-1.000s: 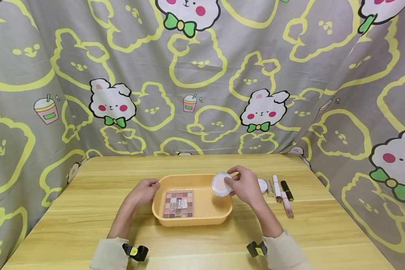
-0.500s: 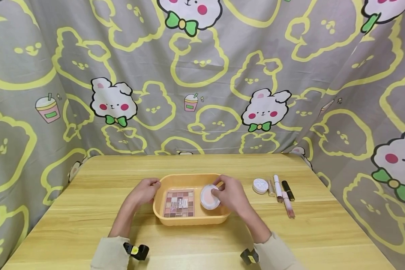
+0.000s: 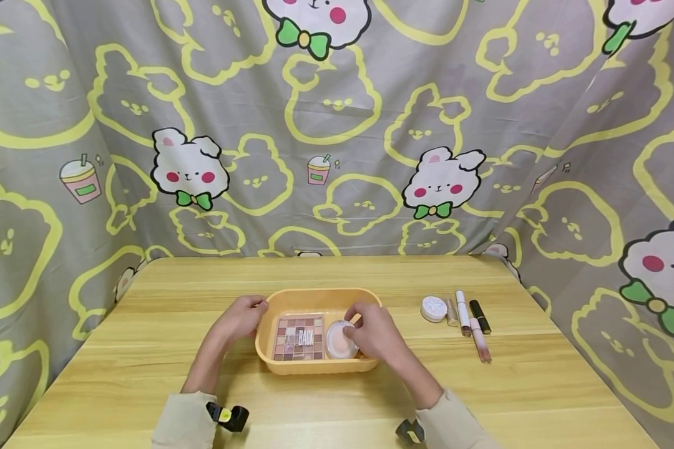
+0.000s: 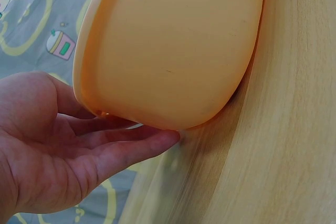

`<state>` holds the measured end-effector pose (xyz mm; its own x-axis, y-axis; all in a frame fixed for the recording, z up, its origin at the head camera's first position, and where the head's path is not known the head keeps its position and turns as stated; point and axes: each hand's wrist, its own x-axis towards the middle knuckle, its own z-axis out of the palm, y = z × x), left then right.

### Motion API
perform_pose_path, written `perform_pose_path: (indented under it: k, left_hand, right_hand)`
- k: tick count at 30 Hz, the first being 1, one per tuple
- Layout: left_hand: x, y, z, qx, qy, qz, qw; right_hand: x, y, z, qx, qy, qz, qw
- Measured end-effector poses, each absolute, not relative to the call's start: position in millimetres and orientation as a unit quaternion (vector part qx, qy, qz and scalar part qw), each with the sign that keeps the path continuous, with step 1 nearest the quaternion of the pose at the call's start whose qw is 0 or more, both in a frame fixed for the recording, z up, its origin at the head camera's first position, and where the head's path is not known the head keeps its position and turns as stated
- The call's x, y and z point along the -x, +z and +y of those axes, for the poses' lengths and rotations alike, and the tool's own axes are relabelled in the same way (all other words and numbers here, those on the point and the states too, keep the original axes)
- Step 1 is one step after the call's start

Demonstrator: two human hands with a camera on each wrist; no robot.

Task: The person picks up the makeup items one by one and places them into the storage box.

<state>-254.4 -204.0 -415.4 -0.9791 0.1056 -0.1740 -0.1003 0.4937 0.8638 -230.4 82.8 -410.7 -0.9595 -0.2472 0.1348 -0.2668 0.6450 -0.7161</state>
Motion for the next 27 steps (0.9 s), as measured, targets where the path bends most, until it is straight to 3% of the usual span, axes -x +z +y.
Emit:
perform_pose_path:
  k: [27]
  left_hand:
    - [255.8, -417.1, -204.1, -0.005, 0.494, 0.864, 0.097]
  right_hand:
    - [225.4, -412.4, 77.5, -0.156, 0.296, -0.942, -0.004]
